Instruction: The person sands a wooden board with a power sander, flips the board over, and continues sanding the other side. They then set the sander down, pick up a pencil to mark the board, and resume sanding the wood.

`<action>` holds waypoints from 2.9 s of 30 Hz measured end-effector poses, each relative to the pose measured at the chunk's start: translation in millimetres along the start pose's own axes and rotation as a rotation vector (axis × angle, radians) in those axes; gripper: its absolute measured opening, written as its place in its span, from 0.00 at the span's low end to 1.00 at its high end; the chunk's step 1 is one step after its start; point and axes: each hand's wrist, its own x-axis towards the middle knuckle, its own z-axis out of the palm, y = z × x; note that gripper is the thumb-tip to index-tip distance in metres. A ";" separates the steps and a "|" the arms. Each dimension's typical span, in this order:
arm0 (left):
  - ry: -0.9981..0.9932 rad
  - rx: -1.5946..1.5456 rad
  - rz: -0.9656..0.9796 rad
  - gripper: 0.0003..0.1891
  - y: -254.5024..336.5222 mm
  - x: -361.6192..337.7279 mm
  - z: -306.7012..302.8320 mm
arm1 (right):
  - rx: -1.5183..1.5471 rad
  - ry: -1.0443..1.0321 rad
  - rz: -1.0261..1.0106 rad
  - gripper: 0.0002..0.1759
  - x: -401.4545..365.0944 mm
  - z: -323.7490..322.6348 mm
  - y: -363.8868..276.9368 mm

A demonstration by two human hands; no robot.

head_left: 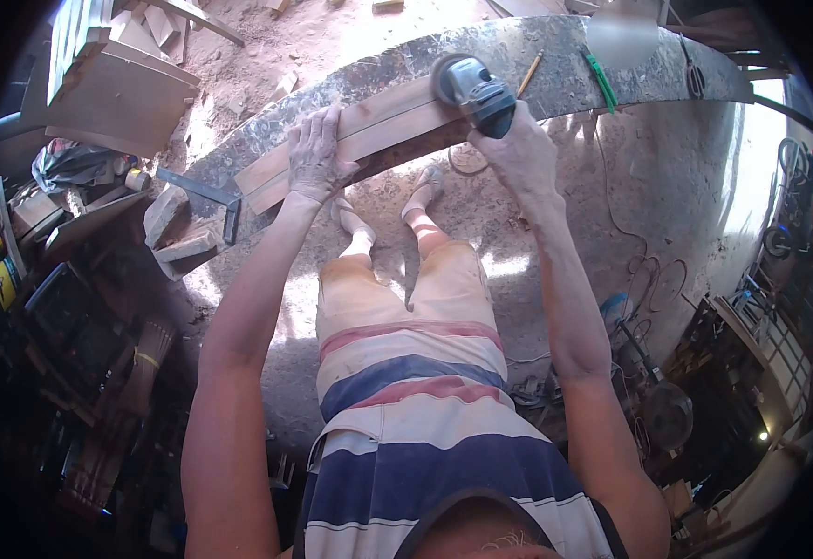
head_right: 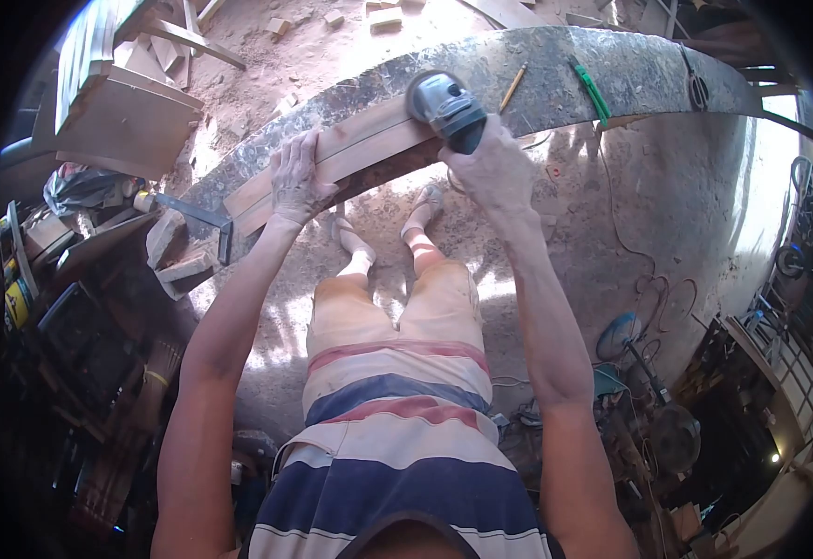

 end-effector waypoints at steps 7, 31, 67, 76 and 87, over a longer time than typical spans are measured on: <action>-0.011 -0.002 -0.010 0.57 -0.3 0.2 0.3 | 0.052 0.000 -0.198 0.36 -23.2 30.3 -16.8; -0.009 0.013 -0.002 0.59 -2.5 -5.7 1.4 | -0.018 0.017 -0.207 0.30 -19.5 0.8 -41.2; 0.039 -0.030 0.022 0.59 -7.2 -5.5 7.1 | 0.051 0.005 -0.025 0.34 4.8 -1.0 -23.2; 0.038 -0.060 0.012 0.61 -4.5 -4.1 1.9 | -0.025 0.062 -0.023 0.33 12.2 -4.6 -3.5; 0.052 -0.101 0.006 0.59 -1.2 -1.0 -1.3 | 0.189 -0.043 0.059 0.36 2.7 -9.6 -11.3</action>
